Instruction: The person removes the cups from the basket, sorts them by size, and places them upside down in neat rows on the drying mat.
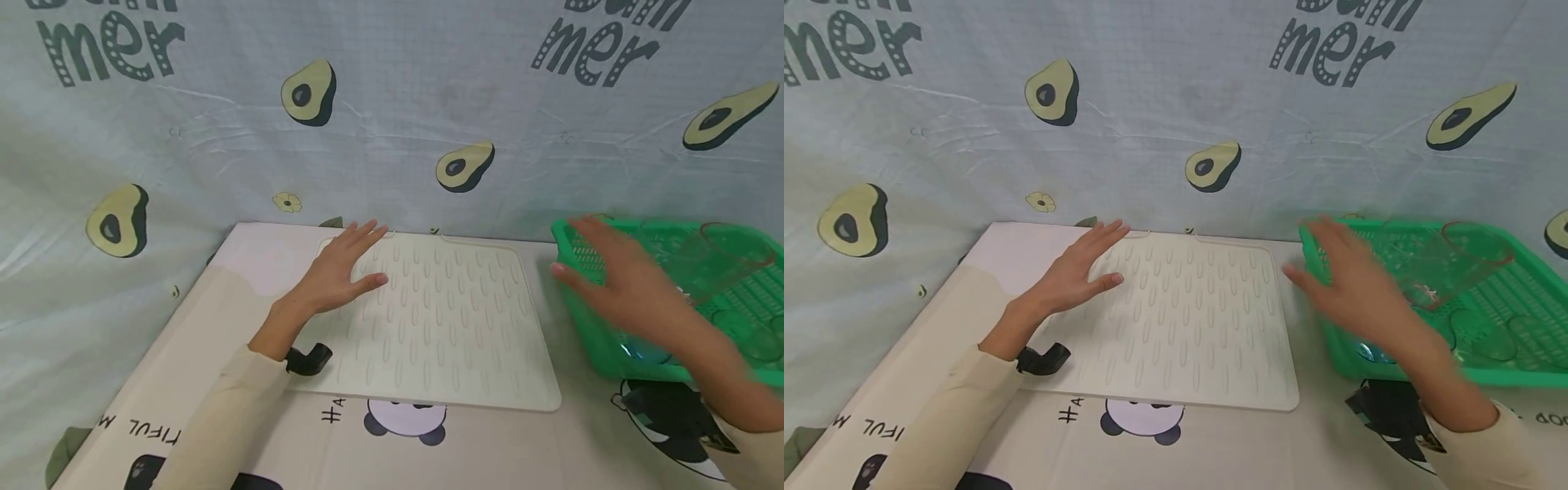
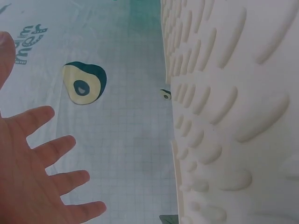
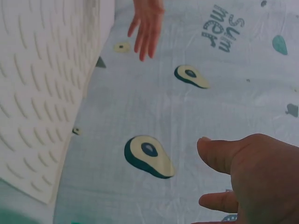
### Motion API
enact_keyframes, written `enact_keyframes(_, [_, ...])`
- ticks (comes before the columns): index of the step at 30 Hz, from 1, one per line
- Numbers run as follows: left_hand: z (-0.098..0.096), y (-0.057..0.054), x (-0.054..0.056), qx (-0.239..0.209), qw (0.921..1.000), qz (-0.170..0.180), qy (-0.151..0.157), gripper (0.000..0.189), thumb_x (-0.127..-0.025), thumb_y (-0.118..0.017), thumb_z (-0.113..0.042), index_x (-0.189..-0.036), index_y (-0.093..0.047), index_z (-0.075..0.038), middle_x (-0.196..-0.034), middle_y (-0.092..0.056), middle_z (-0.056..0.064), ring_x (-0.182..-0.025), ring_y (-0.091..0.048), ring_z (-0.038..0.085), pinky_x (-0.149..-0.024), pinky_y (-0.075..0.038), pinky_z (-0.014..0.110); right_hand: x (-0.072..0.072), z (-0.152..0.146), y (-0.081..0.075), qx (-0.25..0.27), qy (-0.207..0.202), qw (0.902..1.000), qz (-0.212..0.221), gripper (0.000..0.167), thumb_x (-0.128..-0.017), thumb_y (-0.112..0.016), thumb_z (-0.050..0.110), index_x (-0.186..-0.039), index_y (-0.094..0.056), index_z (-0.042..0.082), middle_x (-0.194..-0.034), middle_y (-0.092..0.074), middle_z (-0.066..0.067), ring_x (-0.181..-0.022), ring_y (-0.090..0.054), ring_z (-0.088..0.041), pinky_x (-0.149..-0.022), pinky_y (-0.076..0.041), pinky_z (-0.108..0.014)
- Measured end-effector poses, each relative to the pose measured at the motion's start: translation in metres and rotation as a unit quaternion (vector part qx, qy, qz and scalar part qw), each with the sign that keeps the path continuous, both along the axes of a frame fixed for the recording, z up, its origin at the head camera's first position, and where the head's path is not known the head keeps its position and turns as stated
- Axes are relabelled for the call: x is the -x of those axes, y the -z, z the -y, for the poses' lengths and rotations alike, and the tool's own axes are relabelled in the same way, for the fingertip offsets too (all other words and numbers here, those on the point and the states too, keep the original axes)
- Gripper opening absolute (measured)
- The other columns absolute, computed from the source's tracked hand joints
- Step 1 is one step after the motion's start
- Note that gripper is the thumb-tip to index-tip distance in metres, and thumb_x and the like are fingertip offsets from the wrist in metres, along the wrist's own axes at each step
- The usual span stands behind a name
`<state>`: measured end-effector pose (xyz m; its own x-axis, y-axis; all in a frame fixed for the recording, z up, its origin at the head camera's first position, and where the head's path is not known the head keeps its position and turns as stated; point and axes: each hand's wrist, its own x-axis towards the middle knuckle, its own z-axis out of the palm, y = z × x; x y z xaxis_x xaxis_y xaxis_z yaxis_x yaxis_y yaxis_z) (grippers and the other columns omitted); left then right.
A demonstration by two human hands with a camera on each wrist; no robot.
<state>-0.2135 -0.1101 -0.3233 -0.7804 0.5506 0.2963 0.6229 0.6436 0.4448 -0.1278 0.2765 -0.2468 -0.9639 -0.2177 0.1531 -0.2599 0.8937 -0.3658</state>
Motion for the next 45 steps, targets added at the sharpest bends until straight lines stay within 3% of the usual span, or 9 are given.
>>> enact_keyframes(8, [-0.01,0.003,0.001,-0.014,0.9998,-0.001,0.013,0.103,-0.076,-0.02,-0.087,-0.152,-0.028,-0.018,-0.157,-0.021,0.005,-0.144,-0.011,0.032,-0.109,-0.016,0.062,0.019,-0.032,-0.007,-0.019,0.039,0.9987,-0.024,0.074,-0.097,-0.056,0.037,-0.151,-0.02,0.001,-0.151,-0.018,-0.032,-0.134,-0.016,-0.054,-0.097,-0.019,-0.073])
enact_keyframes(15, [-0.014,0.005,-0.001,-0.025,0.9993,0.018,0.022,0.102,-0.076,-0.023,-0.087,-0.152,-0.027,-0.019,-0.158,-0.02,0.002,-0.143,-0.017,0.026,-0.106,-0.024,0.062,0.036,-0.053,-0.005,-0.05,0.073,0.996,0.011,0.079,-0.097,-0.052,0.043,-0.15,-0.016,-0.003,-0.147,-0.019,-0.037,-0.126,-0.023,-0.059,-0.089,-0.024,-0.075])
enact_keyframes(23, [-0.019,0.005,0.0,-0.033,0.998,0.036,0.04,0.101,-0.076,-0.024,-0.086,-0.153,-0.027,-0.02,-0.158,-0.02,0.001,-0.143,-0.018,0.023,-0.108,-0.024,0.058,0.05,-0.073,-0.001,-0.07,0.066,0.9953,0.013,0.077,-0.097,-0.053,0.042,-0.147,-0.022,-0.008,-0.144,-0.021,-0.039,-0.126,-0.021,-0.061,-0.09,-0.021,-0.075])
enact_keyframes(32, [-0.022,0.007,0.002,-0.044,0.9959,0.052,0.059,0.1,-0.077,-0.026,-0.085,-0.153,-0.025,-0.02,-0.157,-0.021,0.0,-0.143,-0.018,0.02,-0.112,-0.021,0.052,0.061,-0.087,0.008,-0.079,0.085,0.9931,0.017,0.082,-0.095,-0.055,0.046,-0.146,-0.022,-0.008,-0.143,-0.02,-0.042,-0.127,-0.017,-0.061,-0.091,-0.017,-0.076])
enact_keyframes(39, [-0.026,0.01,0.003,-0.047,0.9939,0.065,0.076,0.098,-0.078,-0.029,-0.084,-0.153,-0.025,-0.02,-0.157,-0.021,-0.001,-0.143,-0.017,0.018,-0.113,-0.02,0.048,0.067,-0.102,0.017,-0.063,0.067,0.9953,0.028,0.086,-0.091,-0.062,0.043,-0.147,-0.021,-0.007,-0.141,-0.021,-0.043,-0.125,-0.019,-0.063,-0.09,-0.017,-0.077])
enact_keyframes(45, [-0.026,0.011,0.002,-0.041,0.9936,0.071,0.077,0.098,-0.078,-0.03,-0.083,-0.153,-0.027,-0.02,-0.157,-0.021,-0.001,-0.143,-0.018,0.019,-0.112,-0.021,0.05,0.065,-0.103,0.021,-0.111,0.135,0.9841,0.029,0.091,-0.087,-0.063,0.052,-0.146,-0.025,-0.006,-0.142,-0.02,-0.041,-0.119,-0.014,-0.069,-0.088,-0.01,-0.082])
